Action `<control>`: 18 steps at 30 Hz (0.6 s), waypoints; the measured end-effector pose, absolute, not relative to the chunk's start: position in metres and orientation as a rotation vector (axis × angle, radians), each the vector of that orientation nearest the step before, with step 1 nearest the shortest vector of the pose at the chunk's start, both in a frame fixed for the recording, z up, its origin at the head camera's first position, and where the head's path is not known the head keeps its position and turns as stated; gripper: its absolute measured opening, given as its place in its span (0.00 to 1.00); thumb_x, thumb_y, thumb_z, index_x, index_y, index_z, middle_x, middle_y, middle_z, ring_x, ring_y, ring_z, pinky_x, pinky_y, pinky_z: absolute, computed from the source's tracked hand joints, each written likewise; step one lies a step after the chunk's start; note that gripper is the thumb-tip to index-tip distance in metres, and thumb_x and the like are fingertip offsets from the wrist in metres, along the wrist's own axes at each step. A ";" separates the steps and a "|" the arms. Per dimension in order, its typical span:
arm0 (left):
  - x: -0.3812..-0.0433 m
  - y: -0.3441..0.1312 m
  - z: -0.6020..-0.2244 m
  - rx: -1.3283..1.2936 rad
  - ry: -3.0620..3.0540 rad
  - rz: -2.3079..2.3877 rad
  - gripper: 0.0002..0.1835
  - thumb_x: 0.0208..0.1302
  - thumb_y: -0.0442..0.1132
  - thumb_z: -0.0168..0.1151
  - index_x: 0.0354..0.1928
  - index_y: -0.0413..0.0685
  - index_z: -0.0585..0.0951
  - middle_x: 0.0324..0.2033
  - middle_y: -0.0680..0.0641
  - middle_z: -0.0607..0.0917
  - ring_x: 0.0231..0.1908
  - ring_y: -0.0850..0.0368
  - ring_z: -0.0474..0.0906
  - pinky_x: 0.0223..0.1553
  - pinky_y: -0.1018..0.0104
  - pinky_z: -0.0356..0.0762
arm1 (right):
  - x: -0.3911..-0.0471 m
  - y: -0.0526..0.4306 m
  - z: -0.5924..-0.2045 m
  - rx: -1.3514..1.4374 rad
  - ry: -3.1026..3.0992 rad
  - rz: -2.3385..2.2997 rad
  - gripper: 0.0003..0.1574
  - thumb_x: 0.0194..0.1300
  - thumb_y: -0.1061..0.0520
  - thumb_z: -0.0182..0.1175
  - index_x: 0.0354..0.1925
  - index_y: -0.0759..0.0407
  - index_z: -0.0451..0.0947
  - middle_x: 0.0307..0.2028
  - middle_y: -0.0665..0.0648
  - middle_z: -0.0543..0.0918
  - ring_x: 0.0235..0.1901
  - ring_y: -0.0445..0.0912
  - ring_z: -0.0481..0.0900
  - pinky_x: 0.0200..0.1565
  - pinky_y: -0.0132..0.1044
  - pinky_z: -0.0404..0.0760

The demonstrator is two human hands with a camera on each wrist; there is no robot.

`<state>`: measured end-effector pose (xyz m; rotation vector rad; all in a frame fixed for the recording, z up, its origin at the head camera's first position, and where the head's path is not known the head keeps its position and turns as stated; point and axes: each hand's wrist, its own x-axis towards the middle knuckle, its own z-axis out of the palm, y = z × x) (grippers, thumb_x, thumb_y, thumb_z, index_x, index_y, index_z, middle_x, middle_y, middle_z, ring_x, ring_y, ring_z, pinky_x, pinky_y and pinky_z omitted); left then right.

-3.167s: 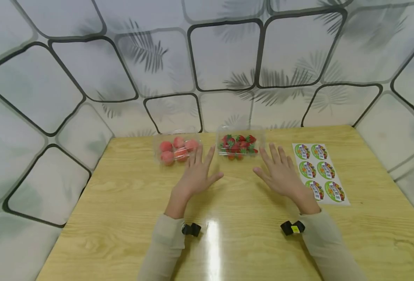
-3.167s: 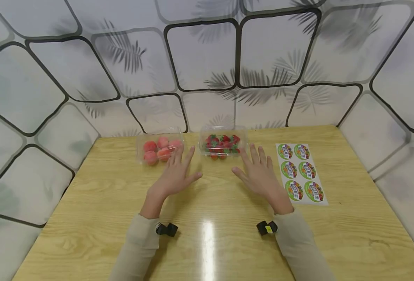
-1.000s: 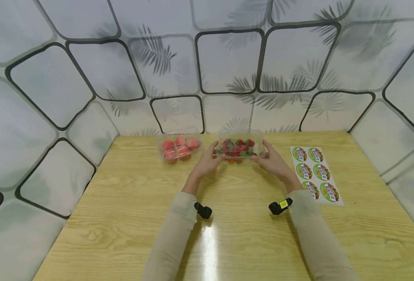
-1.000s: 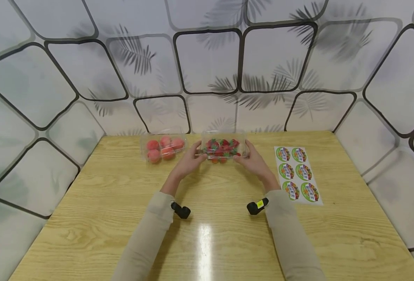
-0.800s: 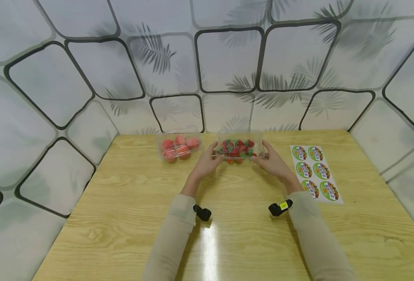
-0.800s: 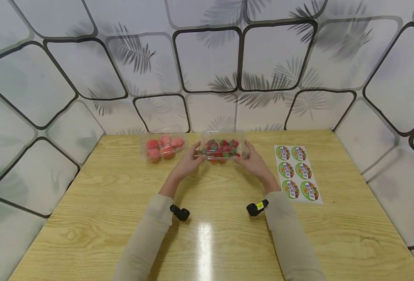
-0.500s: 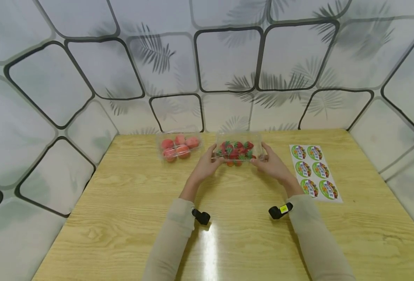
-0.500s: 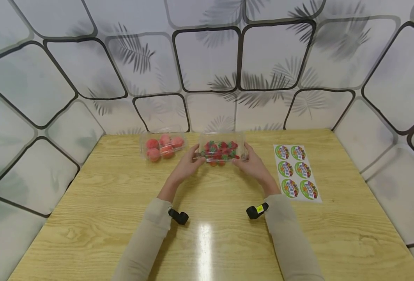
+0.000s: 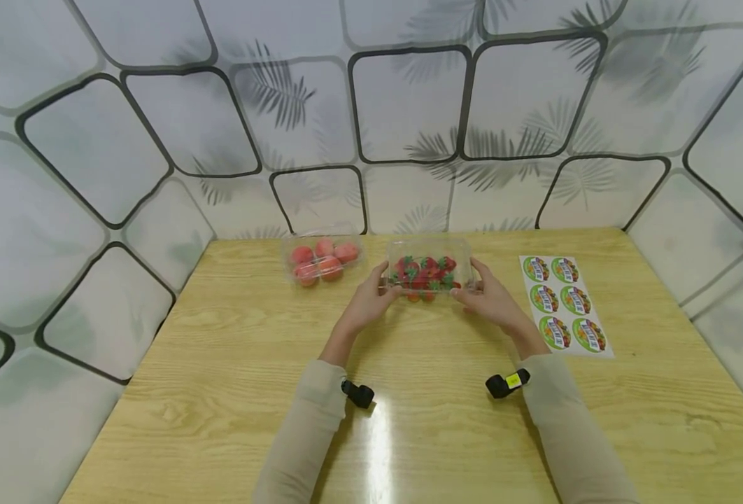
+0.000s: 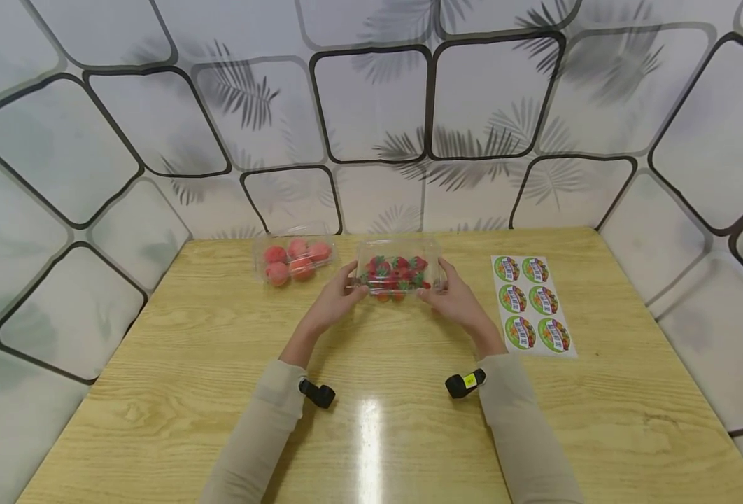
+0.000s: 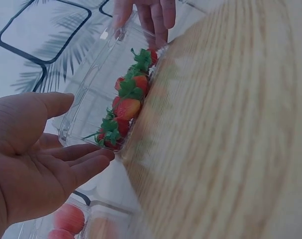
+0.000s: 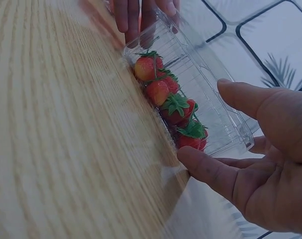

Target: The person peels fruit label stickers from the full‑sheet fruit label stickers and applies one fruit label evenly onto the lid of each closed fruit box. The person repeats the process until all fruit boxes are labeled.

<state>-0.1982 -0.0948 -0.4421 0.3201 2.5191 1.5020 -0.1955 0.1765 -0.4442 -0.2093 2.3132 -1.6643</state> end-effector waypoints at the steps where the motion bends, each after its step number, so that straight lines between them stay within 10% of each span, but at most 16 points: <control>1: -0.197 -0.095 -0.442 0.322 2.526 1.497 0.38 0.75 0.47 0.54 0.79 0.49 0.50 0.67 0.34 0.69 0.65 0.40 0.71 0.59 0.45 0.74 | -0.195 0.176 -0.444 -0.213 2.314 -1.664 0.59 0.71 0.49 0.60 0.79 0.52 0.28 0.60 0.78 0.67 0.56 0.66 0.76 0.53 0.55 0.80; 18: -0.182 -0.101 -0.442 0.387 2.504 1.490 0.38 0.75 0.45 0.55 0.78 0.43 0.50 0.63 0.33 0.74 0.59 0.40 0.76 0.57 0.46 0.76 | -0.175 0.178 -0.436 -0.266 2.376 -1.520 0.62 0.70 0.46 0.61 0.78 0.56 0.28 0.63 0.77 0.67 0.56 0.65 0.77 0.48 0.51 0.83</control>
